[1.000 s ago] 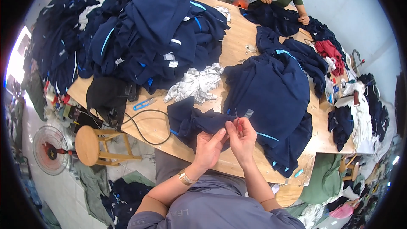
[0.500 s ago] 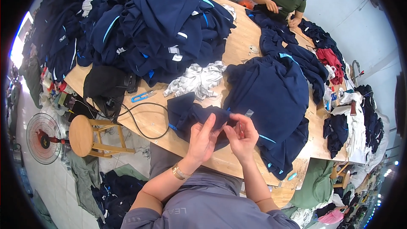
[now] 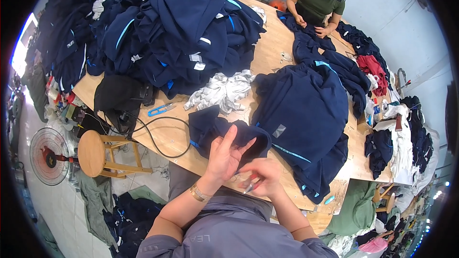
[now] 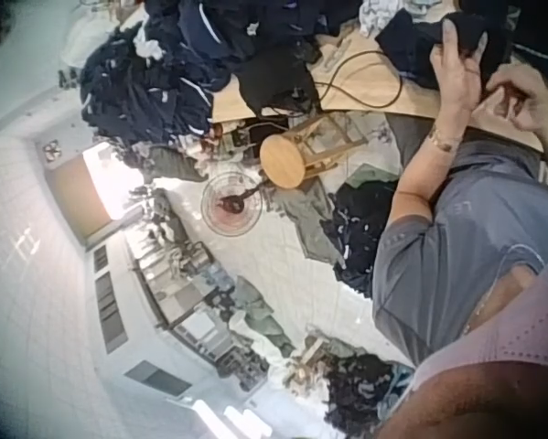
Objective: Trimming loose threads from navy blue garments using small nippers in a textile factory setting.
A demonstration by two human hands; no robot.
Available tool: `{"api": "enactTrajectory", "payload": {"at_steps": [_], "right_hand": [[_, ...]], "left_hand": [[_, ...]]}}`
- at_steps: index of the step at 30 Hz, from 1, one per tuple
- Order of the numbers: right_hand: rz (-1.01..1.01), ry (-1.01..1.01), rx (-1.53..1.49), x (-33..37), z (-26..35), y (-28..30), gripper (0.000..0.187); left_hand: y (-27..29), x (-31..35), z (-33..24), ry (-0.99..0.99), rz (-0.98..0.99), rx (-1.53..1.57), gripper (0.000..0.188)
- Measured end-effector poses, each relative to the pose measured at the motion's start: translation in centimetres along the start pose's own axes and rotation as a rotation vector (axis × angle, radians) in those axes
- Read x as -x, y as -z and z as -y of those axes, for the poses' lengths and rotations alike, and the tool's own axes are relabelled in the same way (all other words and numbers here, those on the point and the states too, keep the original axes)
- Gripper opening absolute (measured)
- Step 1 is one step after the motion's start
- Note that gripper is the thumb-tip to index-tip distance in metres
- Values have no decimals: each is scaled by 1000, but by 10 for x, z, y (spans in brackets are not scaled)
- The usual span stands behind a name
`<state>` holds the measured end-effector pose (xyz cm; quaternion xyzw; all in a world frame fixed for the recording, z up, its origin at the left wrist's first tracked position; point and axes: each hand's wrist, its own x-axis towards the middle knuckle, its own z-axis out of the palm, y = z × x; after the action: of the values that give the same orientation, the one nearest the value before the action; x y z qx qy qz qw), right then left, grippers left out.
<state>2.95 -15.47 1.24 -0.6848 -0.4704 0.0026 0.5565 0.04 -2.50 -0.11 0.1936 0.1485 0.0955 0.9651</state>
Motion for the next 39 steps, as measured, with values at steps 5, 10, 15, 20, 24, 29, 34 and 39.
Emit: {"api": "enactTrajectory", "payload": {"at_steps": [5,10,15,20,24,29,34,39], "right_hand": [[-291,-328,191,0,-14,16,36],[-243,-217,559,-12,-15,20,33],[-189,-147,666,-9,-15,21,33],[-170,-146,710,-9,-15,21,34],[-168,-134,712,-8,-13,24,34],[-164,-133,707,-11,-15,22,34],[-229,-148,595,-13,-19,18,36],[-286,-287,367,-13,-17,10,34]], "left_hand": [[0,2,0,-32,42,-51,26],[4,2,4,-91,69,-125,28],[6,3,7,-141,85,-180,28],[9,1,7,-169,86,-200,26],[5,3,7,-181,84,-227,25],[3,3,7,-160,65,-174,21],[3,6,10,-153,73,-209,20],[-1,5,8,-162,69,-176,19]]}}
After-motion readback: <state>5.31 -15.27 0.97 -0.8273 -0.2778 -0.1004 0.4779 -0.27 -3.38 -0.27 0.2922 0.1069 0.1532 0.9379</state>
